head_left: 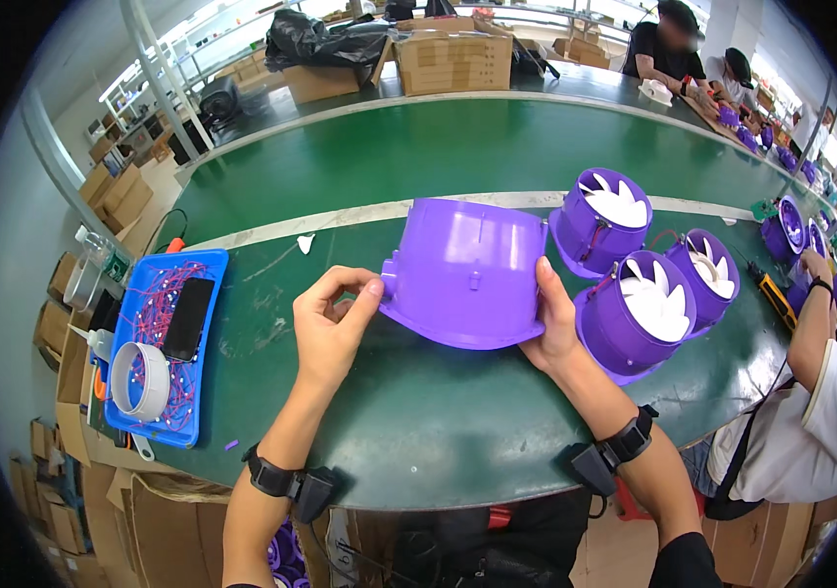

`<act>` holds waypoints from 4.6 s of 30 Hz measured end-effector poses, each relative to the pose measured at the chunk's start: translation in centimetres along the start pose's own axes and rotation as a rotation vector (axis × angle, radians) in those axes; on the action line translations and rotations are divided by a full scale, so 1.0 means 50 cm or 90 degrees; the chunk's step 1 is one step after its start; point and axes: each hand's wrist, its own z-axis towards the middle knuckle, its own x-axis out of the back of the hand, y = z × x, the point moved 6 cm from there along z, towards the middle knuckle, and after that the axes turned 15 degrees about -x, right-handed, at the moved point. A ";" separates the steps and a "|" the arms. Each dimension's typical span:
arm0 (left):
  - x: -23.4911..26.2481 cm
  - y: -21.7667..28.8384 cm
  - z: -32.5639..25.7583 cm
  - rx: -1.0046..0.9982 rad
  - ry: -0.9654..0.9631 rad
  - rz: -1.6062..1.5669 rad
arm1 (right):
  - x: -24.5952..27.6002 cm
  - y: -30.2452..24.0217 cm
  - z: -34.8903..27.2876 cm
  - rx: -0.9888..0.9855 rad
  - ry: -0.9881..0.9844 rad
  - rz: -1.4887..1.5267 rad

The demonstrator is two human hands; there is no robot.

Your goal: The person assembles purple plastic fan units on a green workbench. They pick up fan housings from a cardboard box, place them on the table, and manipulate the internal components and wires. The person repeatedly turns the units over to inspect the interior and exterior, handling them one at a time.

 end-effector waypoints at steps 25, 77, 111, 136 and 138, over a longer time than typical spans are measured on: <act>0.007 -0.005 0.003 -0.015 -0.030 0.014 | -0.016 -0.004 -0.004 -0.029 -0.027 -0.056; -0.061 0.048 -0.035 -0.163 -0.032 0.216 | -0.086 -0.033 -0.025 0.243 0.004 -0.407; -0.015 -0.131 -0.108 0.199 -0.119 -0.497 | -0.054 0.004 -0.012 -0.217 -0.076 -0.063; 0.023 -0.165 -0.112 0.293 -0.087 -0.537 | -0.054 0.005 0.004 -0.113 -0.117 -0.230; 0.019 -0.157 -0.111 0.295 -0.084 -0.520 | -0.051 0.007 0.007 -0.111 -0.115 -0.231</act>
